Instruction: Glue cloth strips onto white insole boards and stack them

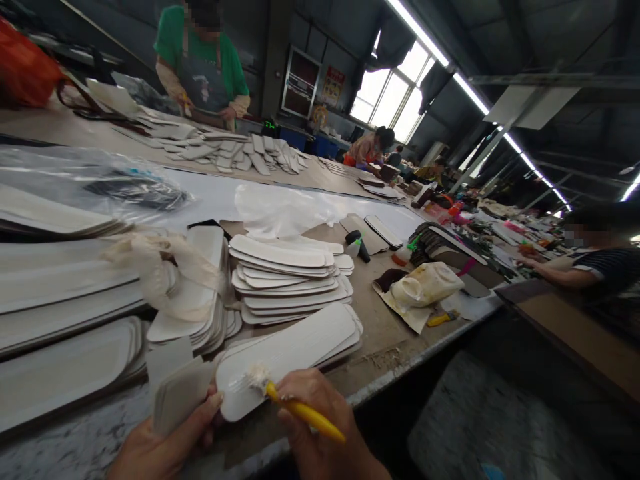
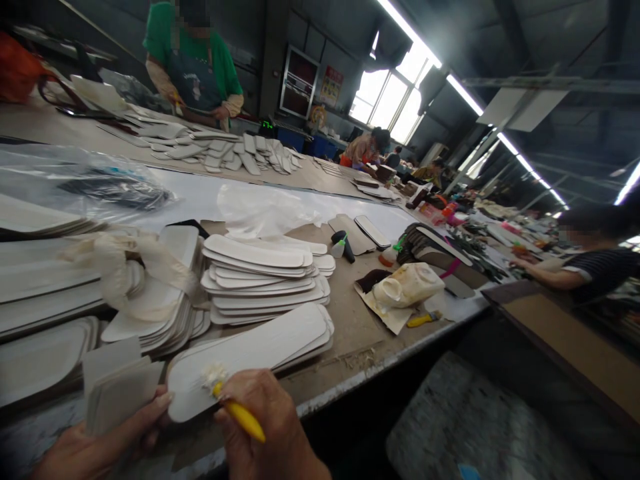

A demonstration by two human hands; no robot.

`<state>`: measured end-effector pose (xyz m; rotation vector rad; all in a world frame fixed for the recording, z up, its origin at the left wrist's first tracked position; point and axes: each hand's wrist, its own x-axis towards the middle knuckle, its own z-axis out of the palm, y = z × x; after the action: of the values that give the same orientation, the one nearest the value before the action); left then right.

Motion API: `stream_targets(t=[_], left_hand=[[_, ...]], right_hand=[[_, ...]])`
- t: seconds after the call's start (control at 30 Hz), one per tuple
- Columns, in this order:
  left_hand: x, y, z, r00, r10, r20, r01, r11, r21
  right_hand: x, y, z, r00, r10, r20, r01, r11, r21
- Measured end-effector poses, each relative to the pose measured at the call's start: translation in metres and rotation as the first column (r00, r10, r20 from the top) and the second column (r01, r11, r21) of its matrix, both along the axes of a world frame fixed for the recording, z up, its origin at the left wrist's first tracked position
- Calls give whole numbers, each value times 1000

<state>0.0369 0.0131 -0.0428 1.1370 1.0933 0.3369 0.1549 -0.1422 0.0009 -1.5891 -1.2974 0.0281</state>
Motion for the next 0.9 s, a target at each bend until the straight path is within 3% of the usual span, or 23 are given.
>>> stream_targets(t=[0.1, 0.2, 0.33, 0.43, 0.53, 0.63, 0.73, 0.83, 0.9], left_hand=[[-1, -2, 5, 1000, -21, 23, 20, 999, 31], [1, -7, 15, 998, 15, 66, -17, 999, 33], [2, -11, 18, 993, 46, 108, -48, 999, 20], [2, -11, 14, 995, 32, 96, -36, 999, 39], [3, -10, 13, 995, 27, 101, -31, 999, 34], [5, -10, 21, 993, 58, 103, -62, 998, 33], [2, -10, 32, 991, 96, 88, -104, 990, 93], [-6, -12, 46, 989, 56, 137, -74, 989, 128], [-12, -17, 54, 979, -9, 203, -6, 997, 73]], right_hand=[[-14, 9, -2, 968, -38, -246, 68, 991, 111], [-2, 7, -6, 928, -117, -354, 144, 988, 52], [40, -14, -14, 934, -343, -99, 343, 939, -24], [69, -34, -14, 854, -519, 43, 520, 853, -38], [82, -46, -8, 795, -587, 153, 597, 802, -24], [81, -48, 5, 767, -594, 242, 607, 794, 28], [72, -44, 21, 789, -567, 237, 570, 819, 60], [55, -35, 34, 879, -469, 82, 467, 883, 39], [38, -25, 40, 925, -369, -86, 369, 929, -17]])
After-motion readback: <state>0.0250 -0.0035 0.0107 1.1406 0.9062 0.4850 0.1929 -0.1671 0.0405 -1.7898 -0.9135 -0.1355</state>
